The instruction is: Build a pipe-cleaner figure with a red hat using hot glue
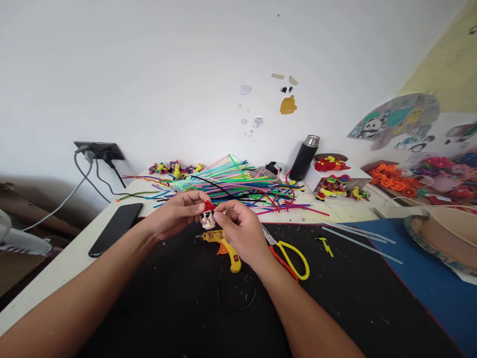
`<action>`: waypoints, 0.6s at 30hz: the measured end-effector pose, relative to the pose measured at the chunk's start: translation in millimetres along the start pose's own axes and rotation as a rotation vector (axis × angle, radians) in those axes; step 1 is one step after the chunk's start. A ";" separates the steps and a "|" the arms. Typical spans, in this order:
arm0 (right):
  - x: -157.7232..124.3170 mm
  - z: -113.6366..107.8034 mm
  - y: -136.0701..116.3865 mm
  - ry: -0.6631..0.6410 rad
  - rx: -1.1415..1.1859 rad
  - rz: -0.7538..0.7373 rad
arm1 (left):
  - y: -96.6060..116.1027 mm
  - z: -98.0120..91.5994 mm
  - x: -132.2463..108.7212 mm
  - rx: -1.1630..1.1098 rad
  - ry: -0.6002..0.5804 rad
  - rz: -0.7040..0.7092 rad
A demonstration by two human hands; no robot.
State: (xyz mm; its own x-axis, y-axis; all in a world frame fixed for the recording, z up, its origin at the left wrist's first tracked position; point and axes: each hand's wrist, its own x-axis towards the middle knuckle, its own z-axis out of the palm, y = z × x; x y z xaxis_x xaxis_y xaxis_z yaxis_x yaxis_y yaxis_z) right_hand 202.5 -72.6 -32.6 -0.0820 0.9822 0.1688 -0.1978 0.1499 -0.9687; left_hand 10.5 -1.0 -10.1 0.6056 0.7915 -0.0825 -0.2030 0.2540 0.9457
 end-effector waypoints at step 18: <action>1.6 -1.1 1.1 0.049 -0.012 0.007 | 0.9 11.2 -1.4 0.104 0.109 0.106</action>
State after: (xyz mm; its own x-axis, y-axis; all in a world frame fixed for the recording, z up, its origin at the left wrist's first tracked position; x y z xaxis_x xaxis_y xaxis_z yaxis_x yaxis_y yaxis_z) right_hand 203.3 -70.7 -33.6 -0.0352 0.9877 0.1526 -0.1852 0.1436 -0.9722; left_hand 18.1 -8.0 -5.7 0.4972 0.8676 -0.0088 -0.1774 0.1116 0.9778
